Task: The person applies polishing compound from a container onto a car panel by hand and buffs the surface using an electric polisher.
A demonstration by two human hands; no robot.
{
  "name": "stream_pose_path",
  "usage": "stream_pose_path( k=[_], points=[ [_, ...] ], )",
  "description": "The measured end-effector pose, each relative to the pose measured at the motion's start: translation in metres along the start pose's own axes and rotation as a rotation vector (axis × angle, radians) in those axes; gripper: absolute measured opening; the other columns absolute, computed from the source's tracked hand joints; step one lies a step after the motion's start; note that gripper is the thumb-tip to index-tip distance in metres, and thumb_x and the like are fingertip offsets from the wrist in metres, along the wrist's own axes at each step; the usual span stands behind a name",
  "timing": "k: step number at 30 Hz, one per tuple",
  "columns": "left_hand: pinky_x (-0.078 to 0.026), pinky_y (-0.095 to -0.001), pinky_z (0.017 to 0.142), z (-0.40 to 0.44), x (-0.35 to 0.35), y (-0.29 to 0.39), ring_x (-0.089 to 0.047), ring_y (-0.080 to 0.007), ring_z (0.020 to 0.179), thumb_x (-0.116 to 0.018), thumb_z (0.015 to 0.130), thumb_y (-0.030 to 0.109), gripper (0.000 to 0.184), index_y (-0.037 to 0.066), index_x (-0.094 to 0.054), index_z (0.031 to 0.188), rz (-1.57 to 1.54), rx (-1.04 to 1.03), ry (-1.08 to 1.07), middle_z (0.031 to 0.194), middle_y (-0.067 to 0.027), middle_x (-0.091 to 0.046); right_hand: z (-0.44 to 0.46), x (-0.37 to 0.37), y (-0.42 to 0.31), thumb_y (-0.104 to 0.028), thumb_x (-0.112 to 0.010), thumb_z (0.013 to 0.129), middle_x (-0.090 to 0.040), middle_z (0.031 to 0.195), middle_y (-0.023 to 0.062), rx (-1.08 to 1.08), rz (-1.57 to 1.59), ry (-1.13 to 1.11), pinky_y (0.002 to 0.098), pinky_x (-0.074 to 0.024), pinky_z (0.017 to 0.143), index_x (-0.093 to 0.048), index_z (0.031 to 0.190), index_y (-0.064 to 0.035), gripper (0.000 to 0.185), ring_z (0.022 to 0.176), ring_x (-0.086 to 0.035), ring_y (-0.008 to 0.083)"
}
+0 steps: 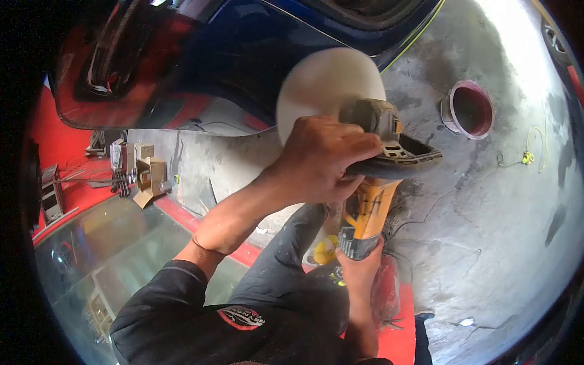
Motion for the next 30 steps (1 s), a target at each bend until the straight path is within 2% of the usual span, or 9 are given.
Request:
stream_pose_path(
  k=[3, 8, 12, 16, 17, 19, 21, 26, 30],
  points=[
    [-0.045, -0.0428, 0.061, -0.006, 0.008, 0.001, -0.060, -0.0319, 0.068, -0.076, 0.057, 0.013, 0.039, 0.013, -0.061, 0.093, -0.023, -0.010, 0.001, 0.073, -0.0063, -0.057, -0.008, -0.005, 0.000, -0.002, -0.084, 0.066, -0.061, 0.119, 0.0153, 0.006, 0.024, 0.017, 0.0360, -0.0476, 0.097, -0.044, 0.133, 0.0021, 0.078, 0.108, -0.062, 0.0229],
    [-0.047, -0.0415, 0.062, -0.055, 0.034, 0.016, -0.061, -0.0302, 0.067, -0.075, 0.058, 0.014, 0.034, 0.012, -0.060, 0.088, 0.058, 0.014, -0.184, 0.071, -0.0055, -0.056, -0.053, -0.044, 0.032, -0.004, -0.085, 0.066, -0.068, 0.109, 0.0148, 0.023, 0.086, -0.083, 0.0366, -0.0515, 0.091, -0.045, 0.132, 0.0024, 0.077, 0.101, -0.067, 0.0223],
    [-0.047, -0.0417, 0.061, -0.084, 0.051, 0.025, -0.062, -0.0294, 0.067, -0.075, 0.057, 0.014, 0.032, 0.012, -0.058, 0.084, 0.130, 0.030, -0.283, 0.071, -0.0059, -0.055, -0.086, -0.072, 0.041, -0.009, -0.087, 0.064, -0.069, 0.113, 0.0215, -0.038, 0.088, -0.100, 0.0426, -0.0531, 0.092, -0.047, 0.133, 0.0003, 0.081, 0.106, -0.069, 0.0341],
    [-0.047, -0.0440, 0.059, -0.058, 0.052, 0.035, -0.062, -0.0307, 0.068, -0.076, 0.060, 0.014, 0.030, 0.012, -0.057, 0.083, 0.136, -0.023, -0.310, 0.072, -0.0071, -0.057, -0.091, -0.075, 0.024, -0.010, -0.087, 0.064, -0.066, 0.119, 0.0207, 0.000, 0.174, -0.111, 0.0417, -0.0507, 0.097, -0.046, 0.137, -0.0011, 0.084, 0.113, -0.066, 0.0326],
    [-0.047, -0.0441, 0.059, -0.048, 0.049, 0.036, -0.061, -0.0326, 0.068, -0.075, 0.060, 0.011, 0.028, 0.011, -0.058, 0.083, 0.167, -0.031, -0.315, 0.073, -0.0087, -0.058, -0.089, -0.072, 0.019, -0.007, -0.085, 0.064, -0.065, 0.115, 0.0156, 0.016, 0.207, -0.076, 0.0381, -0.0495, 0.098, -0.048, 0.131, 0.0024, 0.077, 0.108, -0.064, 0.0266],
    [-0.046, -0.0442, 0.060, -0.028, 0.040, 0.037, -0.060, -0.0366, 0.067, -0.073, 0.060, 0.006, 0.025, 0.008, -0.060, 0.082, 0.230, -0.041, -0.325, 0.073, -0.0120, -0.059, -0.076, -0.070, 0.021, -0.006, -0.083, 0.064, -0.066, 0.114, 0.0153, -0.078, 0.238, -0.091, 0.0375, -0.0492, 0.098, -0.049, 0.130, 0.0022, 0.075, 0.108, -0.064, 0.0261],
    [-0.046, -0.0444, 0.061, -0.003, 0.030, 0.032, -0.061, -0.0373, 0.070, -0.073, 0.064, 0.006, 0.023, 0.008, -0.060, 0.083, 0.214, -0.065, -0.291, 0.075, -0.0129, -0.061, -0.057, -0.059, 0.008, -0.009, -0.084, 0.066, -0.067, 0.115, 0.0187, -0.013, 0.222, -0.079, 0.0381, -0.0511, 0.096, -0.047, 0.133, -0.0010, 0.077, 0.109, -0.067, 0.0314],
    [-0.047, -0.0439, 0.065, 0.002, 0.023, 0.036, -0.062, -0.0376, 0.075, -0.074, 0.070, 0.006, 0.020, 0.006, -0.062, 0.086, 0.229, -0.011, -0.306, 0.078, -0.0128, -0.063, -0.047, -0.041, 0.003, -0.009, -0.081, 0.067, -0.069, 0.112, 0.0203, -0.049, 0.278, -0.108, 0.0392, -0.0517, 0.094, -0.047, 0.136, -0.0023, 0.077, 0.109, -0.068, 0.0330],
    [-0.047, -0.0429, 0.061, -0.028, 0.029, 0.053, -0.061, -0.0355, 0.068, -0.073, 0.066, 0.004, 0.020, 0.007, -0.060, 0.082, 0.314, 0.000, -0.412, 0.072, -0.0109, -0.060, -0.065, -0.050, 0.026, -0.008, -0.084, 0.065, -0.068, 0.115, 0.0196, -0.054, 0.303, -0.204, 0.0395, -0.0518, 0.095, -0.048, 0.134, -0.0013, 0.078, 0.110, -0.067, 0.0319]
  ],
)
Point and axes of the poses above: each hand's wrist, its own z-axis towards the middle knuckle, its own x-axis out of the back of the hand, y = z × x, the point moved 7 cm from there along z, towards the middle knuckle
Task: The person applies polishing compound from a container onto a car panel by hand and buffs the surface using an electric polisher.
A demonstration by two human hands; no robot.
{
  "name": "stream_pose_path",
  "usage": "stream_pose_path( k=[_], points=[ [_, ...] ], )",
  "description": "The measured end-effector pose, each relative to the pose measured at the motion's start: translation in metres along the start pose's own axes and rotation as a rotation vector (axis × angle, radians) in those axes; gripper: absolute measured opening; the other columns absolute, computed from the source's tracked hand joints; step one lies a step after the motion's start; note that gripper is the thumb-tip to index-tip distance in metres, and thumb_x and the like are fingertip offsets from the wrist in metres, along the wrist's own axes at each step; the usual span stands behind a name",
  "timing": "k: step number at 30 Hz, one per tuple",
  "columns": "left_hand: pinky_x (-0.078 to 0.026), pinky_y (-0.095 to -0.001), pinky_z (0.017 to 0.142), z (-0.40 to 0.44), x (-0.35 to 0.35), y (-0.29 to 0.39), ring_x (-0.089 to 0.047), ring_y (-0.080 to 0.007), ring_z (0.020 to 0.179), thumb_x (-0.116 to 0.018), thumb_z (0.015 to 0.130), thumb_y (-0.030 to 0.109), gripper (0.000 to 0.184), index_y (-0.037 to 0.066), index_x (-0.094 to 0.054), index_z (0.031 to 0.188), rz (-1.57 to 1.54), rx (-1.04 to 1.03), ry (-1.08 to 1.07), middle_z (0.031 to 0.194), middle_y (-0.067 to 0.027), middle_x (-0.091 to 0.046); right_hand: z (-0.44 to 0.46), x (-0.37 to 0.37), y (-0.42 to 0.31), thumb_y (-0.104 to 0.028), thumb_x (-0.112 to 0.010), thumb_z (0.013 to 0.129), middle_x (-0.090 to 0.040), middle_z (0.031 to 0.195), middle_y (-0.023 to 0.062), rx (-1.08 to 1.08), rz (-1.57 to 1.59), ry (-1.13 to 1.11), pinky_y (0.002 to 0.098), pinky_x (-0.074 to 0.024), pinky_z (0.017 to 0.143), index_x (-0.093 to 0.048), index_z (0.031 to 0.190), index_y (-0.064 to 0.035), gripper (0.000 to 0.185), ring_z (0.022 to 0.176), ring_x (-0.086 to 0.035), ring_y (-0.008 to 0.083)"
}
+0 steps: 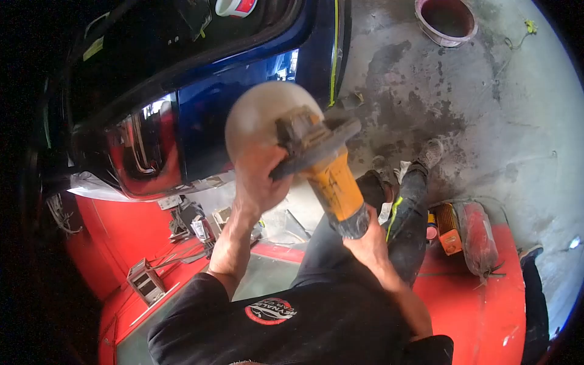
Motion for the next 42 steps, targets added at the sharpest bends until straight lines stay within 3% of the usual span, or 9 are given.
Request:
stream_pose_path(
  k=[2, 3, 5, 8, 15, 22, 35, 42],
  points=[
    [-0.045, -0.0431, 0.058, -0.013, 0.000, 0.006, -0.059, -0.0340, 0.065, -0.072, 0.065, 0.006, 0.020, 0.009, -0.055, 0.075, -0.003, 0.015, -0.014, 0.068, -0.0091, -0.056, -0.008, -0.008, 0.018, -0.008, -0.085, 0.063, -0.068, 0.115, 0.0187, 0.013, 0.012, -0.031, 0.0403, -0.0520, 0.095, -0.048, 0.134, -0.0005, 0.080, 0.110, -0.068, 0.0306],
    [-0.045, -0.0428, 0.058, -0.015, 0.000, 0.007, -0.059, -0.0334, 0.064, -0.071, 0.064, 0.005, 0.020, 0.009, -0.054, 0.074, -0.014, 0.017, -0.030, 0.068, -0.0089, -0.055, -0.013, -0.009, 0.015, -0.009, -0.083, 0.066, -0.070, 0.113, 0.0221, 0.024, -0.008, -0.021, 0.0424, -0.0540, 0.092, -0.048, 0.137, -0.0044, 0.079, 0.109, -0.069, 0.0359],
    [-0.044, -0.0422, 0.057, -0.019, -0.002, 0.006, -0.058, -0.0321, 0.064, -0.071, 0.064, 0.004, 0.020, 0.009, -0.054, 0.072, -0.042, 0.022, -0.059, 0.067, -0.0085, -0.054, -0.016, -0.020, 0.021, -0.009, -0.084, 0.065, -0.071, 0.112, 0.0223, 0.030, 0.023, -0.031, 0.0431, -0.0543, 0.092, -0.048, 0.137, -0.0041, 0.080, 0.109, -0.069, 0.0363],
    [-0.044, -0.0415, 0.058, -0.003, 0.002, 0.008, -0.059, -0.0313, 0.065, -0.073, 0.063, 0.006, 0.023, 0.009, -0.055, 0.077, -0.002, -0.087, -0.062, 0.069, -0.0076, -0.055, -0.010, -0.034, 0.019, -0.009, -0.085, 0.065, -0.070, 0.111, 0.0222, 0.055, 0.076, 0.024, 0.0424, -0.0543, 0.092, -0.049, 0.136, -0.0037, 0.080, 0.109, -0.069, 0.0355],
    [-0.046, -0.0432, 0.062, 0.006, 0.010, -0.004, -0.060, -0.0330, 0.067, -0.073, 0.062, 0.009, 0.028, 0.010, -0.057, 0.085, -0.009, -0.249, -0.012, 0.071, -0.0074, -0.055, -0.001, -0.057, 0.001, -0.005, -0.084, 0.065, -0.069, 0.113, 0.0181, 0.092, 0.186, 0.094, 0.0369, -0.0522, 0.094, -0.047, 0.135, 0.0003, 0.080, 0.107, -0.068, 0.0271],
    [-0.045, -0.0410, 0.057, -0.052, 0.011, 0.000, -0.058, -0.0308, 0.062, -0.072, 0.060, 0.008, 0.025, 0.010, -0.056, 0.079, 0.024, -0.197, -0.206, 0.068, -0.0064, -0.053, -0.051, -0.110, 0.040, -0.005, -0.084, 0.065, -0.067, 0.115, 0.0155, -0.004, 0.266, 0.009, 0.0382, -0.0501, 0.097, -0.046, 0.133, 0.0015, 0.078, 0.110, -0.066, 0.0246],
    [-0.049, -0.0464, 0.065, 0.073, 0.004, -0.009, -0.063, -0.0380, 0.074, -0.070, 0.066, 0.006, 0.023, 0.007, -0.058, 0.086, -0.064, -0.173, 0.022, 0.076, -0.0126, -0.062, 0.014, -0.018, -0.039, -0.008, -0.080, 0.070, -0.071, 0.107, 0.0194, 0.058, 0.182, 0.111, 0.0383, -0.0534, 0.091, -0.046, 0.134, -0.0010, 0.074, 0.102, -0.071, 0.0299],
    [-0.048, -0.0461, 0.061, 0.066, 0.011, 0.003, -0.063, -0.0382, 0.070, -0.069, 0.066, 0.005, 0.021, 0.007, -0.058, 0.084, -0.026, -0.094, -0.027, 0.071, -0.0136, -0.060, 0.001, -0.003, -0.044, -0.009, -0.081, 0.069, -0.070, 0.112, 0.0218, 0.017, 0.131, 0.024, 0.0398, -0.0530, 0.092, -0.046, 0.135, -0.0021, 0.075, 0.108, -0.069, 0.0343]
  ],
)
Point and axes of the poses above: each hand's wrist, its own z-axis towards the middle knuckle, its own x-axis out of the back of the hand, y = z × x, the point moved 7 cm from there along z, towards the middle knuckle
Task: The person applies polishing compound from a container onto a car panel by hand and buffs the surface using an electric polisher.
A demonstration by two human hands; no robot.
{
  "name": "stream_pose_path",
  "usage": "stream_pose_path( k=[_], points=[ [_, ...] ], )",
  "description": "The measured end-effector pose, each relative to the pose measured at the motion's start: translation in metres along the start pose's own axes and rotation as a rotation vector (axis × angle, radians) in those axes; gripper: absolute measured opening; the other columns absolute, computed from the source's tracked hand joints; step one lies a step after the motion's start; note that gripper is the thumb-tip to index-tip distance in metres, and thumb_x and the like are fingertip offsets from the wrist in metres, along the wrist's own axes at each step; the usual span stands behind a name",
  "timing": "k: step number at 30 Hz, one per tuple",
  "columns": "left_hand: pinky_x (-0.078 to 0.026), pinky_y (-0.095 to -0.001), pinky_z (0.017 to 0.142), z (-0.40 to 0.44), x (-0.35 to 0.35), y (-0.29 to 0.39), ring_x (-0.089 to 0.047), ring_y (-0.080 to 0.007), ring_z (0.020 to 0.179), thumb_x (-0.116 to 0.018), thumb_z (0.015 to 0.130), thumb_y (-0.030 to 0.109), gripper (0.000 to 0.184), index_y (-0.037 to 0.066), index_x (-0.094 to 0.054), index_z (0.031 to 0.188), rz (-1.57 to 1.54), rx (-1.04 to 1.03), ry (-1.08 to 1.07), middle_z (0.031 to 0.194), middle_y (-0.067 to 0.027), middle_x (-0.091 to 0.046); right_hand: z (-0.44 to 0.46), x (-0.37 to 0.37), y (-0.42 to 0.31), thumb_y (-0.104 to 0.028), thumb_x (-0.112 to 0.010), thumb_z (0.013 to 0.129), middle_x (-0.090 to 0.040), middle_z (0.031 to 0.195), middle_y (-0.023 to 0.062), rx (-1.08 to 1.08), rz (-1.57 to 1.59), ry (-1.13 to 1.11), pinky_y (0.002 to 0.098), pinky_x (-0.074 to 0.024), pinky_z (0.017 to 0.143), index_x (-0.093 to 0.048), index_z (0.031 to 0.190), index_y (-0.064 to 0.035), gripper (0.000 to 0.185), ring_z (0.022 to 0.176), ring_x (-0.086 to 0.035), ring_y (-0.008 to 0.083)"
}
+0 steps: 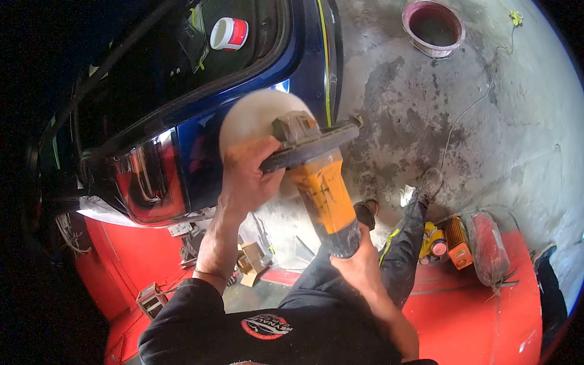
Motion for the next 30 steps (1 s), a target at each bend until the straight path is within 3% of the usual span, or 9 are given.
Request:
stream_pose_path(
  k=[9, 19, 22, 23, 30],
  points=[
    [-0.049, -0.0473, 0.063, 0.040, -0.009, -0.009, -0.064, -0.0391, 0.074, -0.071, 0.067, 0.006, 0.022, 0.007, -0.059, 0.085, 0.026, -0.064, 0.045, 0.075, -0.0150, -0.063, 0.028, 0.009, -0.014, -0.009, -0.079, 0.070, -0.070, 0.106, 0.0206, 0.049, 0.049, 0.045, 0.0368, -0.0525, 0.091, -0.048, 0.130, 0.0015, 0.069, 0.103, -0.070, 0.0305],
    [-0.050, -0.0471, 0.063, 0.009, -0.003, -0.001, -0.065, -0.0371, 0.073, -0.072, 0.069, 0.009, 0.023, 0.009, -0.061, 0.090, 0.035, 0.010, -0.029, 0.073, -0.0115, -0.063, -0.001, 0.004, -0.001, -0.009, -0.080, 0.068, -0.068, 0.112, 0.0174, -0.024, 0.037, -0.027, 0.0375, -0.0520, 0.093, -0.047, 0.133, 0.0005, 0.073, 0.105, -0.068, 0.0268],
    [-0.049, -0.0464, 0.066, 0.031, -0.004, -0.001, -0.064, -0.0417, 0.079, -0.070, 0.069, 0.003, 0.021, 0.004, -0.060, 0.088, -0.001, 0.018, 0.008, 0.079, -0.0170, -0.064, 0.014, 0.008, -0.021, -0.007, -0.079, 0.068, -0.068, 0.106, 0.0144, -0.128, 0.122, -0.037, 0.0359, -0.0517, 0.091, -0.051, 0.127, 0.0017, 0.066, 0.099, -0.067, 0.0237],
    [-0.050, -0.0465, 0.066, 0.037, -0.005, -0.003, -0.064, -0.0418, 0.079, -0.071, 0.069, 0.004, 0.022, 0.005, -0.060, 0.089, 0.003, 0.008, 0.019, 0.079, -0.0171, -0.064, 0.024, 0.011, -0.021, -0.006, -0.079, 0.067, -0.068, 0.103, 0.0144, -0.016, 0.073, -0.006, 0.0354, -0.0517, 0.089, -0.052, 0.123, 0.0025, 0.063, 0.097, -0.067, 0.0243],
    [-0.051, -0.0474, 0.066, 0.013, -0.002, -0.001, -0.065, -0.0394, 0.077, -0.072, 0.069, 0.008, 0.024, 0.008, -0.060, 0.090, 0.043, 0.049, -0.016, 0.079, -0.0146, -0.065, 0.011, 0.012, -0.006, -0.007, -0.081, 0.066, -0.068, 0.106, 0.0160, -0.060, 0.015, -0.023, 0.0357, -0.0511, 0.092, -0.053, 0.121, 0.0025, 0.063, 0.101, -0.067, 0.0261]
  ],
)
Point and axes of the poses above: each hand's wrist, its own z-axis towards the middle knuckle, its own x-axis out of the back of the hand, y = z × x, the point moved 7 cm from there along z, towards the middle knuckle
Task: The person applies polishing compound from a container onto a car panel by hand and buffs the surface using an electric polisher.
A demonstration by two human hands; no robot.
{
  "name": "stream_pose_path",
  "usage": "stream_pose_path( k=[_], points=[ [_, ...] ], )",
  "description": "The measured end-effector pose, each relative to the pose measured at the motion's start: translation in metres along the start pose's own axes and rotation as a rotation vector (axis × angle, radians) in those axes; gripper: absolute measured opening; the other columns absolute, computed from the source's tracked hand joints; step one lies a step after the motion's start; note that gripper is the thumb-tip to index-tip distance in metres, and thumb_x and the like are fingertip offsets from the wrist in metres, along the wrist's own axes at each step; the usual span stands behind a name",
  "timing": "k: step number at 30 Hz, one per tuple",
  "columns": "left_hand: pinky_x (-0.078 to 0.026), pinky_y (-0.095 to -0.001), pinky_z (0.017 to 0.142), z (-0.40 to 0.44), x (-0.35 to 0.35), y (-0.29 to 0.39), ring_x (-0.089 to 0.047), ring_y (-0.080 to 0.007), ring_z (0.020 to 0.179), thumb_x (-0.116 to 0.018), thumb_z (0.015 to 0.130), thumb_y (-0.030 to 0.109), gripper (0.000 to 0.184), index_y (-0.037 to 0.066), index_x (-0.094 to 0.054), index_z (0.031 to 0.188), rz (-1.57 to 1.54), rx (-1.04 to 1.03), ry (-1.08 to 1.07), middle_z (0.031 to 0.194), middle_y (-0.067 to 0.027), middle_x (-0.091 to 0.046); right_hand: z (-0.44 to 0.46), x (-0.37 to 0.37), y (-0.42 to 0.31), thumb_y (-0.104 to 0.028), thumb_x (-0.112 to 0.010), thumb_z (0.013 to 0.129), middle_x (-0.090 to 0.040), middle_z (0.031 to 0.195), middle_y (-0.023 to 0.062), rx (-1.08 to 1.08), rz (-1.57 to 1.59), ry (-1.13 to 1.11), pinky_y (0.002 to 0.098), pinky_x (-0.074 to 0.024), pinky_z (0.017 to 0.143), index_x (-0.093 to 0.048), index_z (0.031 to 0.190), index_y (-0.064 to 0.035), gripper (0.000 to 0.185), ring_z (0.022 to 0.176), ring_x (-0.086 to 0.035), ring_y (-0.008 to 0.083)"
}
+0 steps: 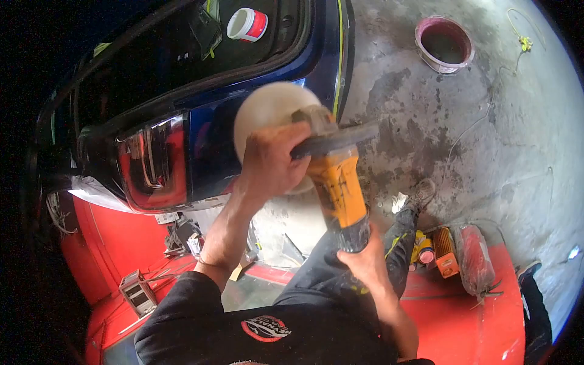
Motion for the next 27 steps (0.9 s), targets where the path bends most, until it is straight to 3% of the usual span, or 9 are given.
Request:
stream_pose_path(
  k=[5, 8, 11, 15, 16, 20, 23, 27],
  points=[
    [-0.051, -0.0482, 0.062, -0.007, -0.003, 0.005, -0.066, -0.0360, 0.073, -0.072, 0.068, 0.012, 0.025, 0.012, -0.061, 0.090, 0.040, -0.018, -0.030, 0.078, -0.0098, -0.066, -0.009, -0.007, 0.008, -0.009, -0.082, 0.067, -0.068, 0.110, 0.0168, -0.014, 0.025, -0.042, 0.0369, -0.0507, 0.093, -0.052, 0.123, 0.0019, 0.065, 0.105, -0.067, 0.0278],
    [-0.051, -0.0483, 0.061, 0.019, -0.008, 0.002, -0.067, -0.0357, 0.073, -0.071, 0.069, 0.013, 0.023, 0.011, -0.061, 0.089, 0.067, -0.055, 0.009, 0.077, -0.0092, -0.067, 0.011, -0.004, -0.002, -0.006, -0.081, 0.066, -0.067, 0.105, 0.0139, -0.026, 0.098, -0.029, 0.0355, -0.0511, 0.090, -0.052, 0.122, 0.0019, 0.063, 0.098, -0.066, 0.0243],
    [-0.054, -0.0458, 0.067, 0.045, -0.008, -0.001, -0.067, -0.0383, 0.078, -0.070, 0.071, 0.010, 0.027, 0.011, -0.068, 0.098, 0.013, -0.063, 0.073, 0.083, -0.0129, -0.069, 0.025, -0.002, 0.002, 0.000, -0.078, 0.066, -0.067, 0.101, 0.0093, -0.053, 0.209, -0.042, 0.0324, -0.0525, 0.083, -0.052, 0.123, 0.0025, 0.063, 0.091, -0.065, 0.0188],
    [-0.055, -0.0467, 0.070, 0.028, -0.001, -0.001, -0.069, -0.0353, 0.080, -0.070, 0.071, 0.012, 0.029, 0.014, -0.068, 0.100, 0.067, 0.019, 0.008, 0.085, -0.0116, -0.070, 0.007, 0.002, -0.006, 0.004, -0.078, 0.066, -0.067, 0.101, 0.0085, -0.110, 0.240, -0.057, 0.0312, -0.0558, 0.077, -0.051, 0.126, 0.0025, 0.065, 0.088, -0.066, 0.0172],
    [-0.054, -0.0461, 0.068, 0.018, -0.002, -0.002, -0.069, -0.0343, 0.079, -0.070, 0.070, 0.013, 0.026, 0.012, -0.066, 0.096, 0.076, 0.091, -0.049, 0.082, -0.0104, -0.069, -0.001, 0.000, 0.006, 0.004, -0.078, 0.067, -0.067, 0.099, 0.0083, -0.134, 0.234, -0.061, 0.0308, -0.0561, 0.074, -0.051, 0.125, 0.0021, 0.064, 0.085, -0.067, 0.0172],
    [-0.052, -0.0449, 0.062, -0.012, -0.003, 0.002, -0.069, -0.0333, 0.076, -0.071, 0.069, 0.013, 0.019, 0.010, -0.061, 0.084, -0.062, 0.064, -0.020, 0.077, -0.0091, -0.069, -0.028, -0.021, 0.011, 0.007, -0.076, 0.071, -0.067, 0.089, 0.0086, -0.178, 0.296, -0.142, 0.0271, -0.0527, 0.055, -0.051, 0.119, 0.0007, 0.055, 0.066, -0.064, 0.0148],
    [-0.053, -0.0445, 0.062, -0.005, 0.000, 0.003, -0.070, -0.0325, 0.074, -0.072, 0.069, 0.014, 0.019, 0.010, -0.061, 0.083, -0.024, 0.069, -0.053, 0.075, -0.0097, -0.069, -0.029, -0.034, -0.001, 0.011, -0.072, 0.068, -0.064, 0.078, 0.0092, -0.163, 0.383, -0.173, 0.0318, -0.0546, 0.054, -0.050, 0.114, -0.0015, 0.053, 0.061, -0.066, 0.0194],
    [-0.056, -0.0442, 0.065, 0.029, 0.001, -0.004, -0.071, -0.0318, 0.074, -0.076, 0.069, 0.019, 0.021, 0.010, -0.064, 0.084, -0.013, 0.060, -0.062, 0.076, -0.0120, -0.071, -0.013, -0.023, -0.015, 0.009, -0.073, 0.069, -0.065, 0.078, 0.0101, -0.147, 0.339, -0.080, 0.0327, -0.0547, 0.054, -0.051, 0.112, -0.0011, 0.050, 0.059, -0.066, 0.0209]
  ],
)
Point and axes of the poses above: each hand's wrist, its own z-axis towards the middle knuckle, its own x-axis out of the back of the hand, y = z × x, the point moved 7 cm from there along z, towards the middle knuckle
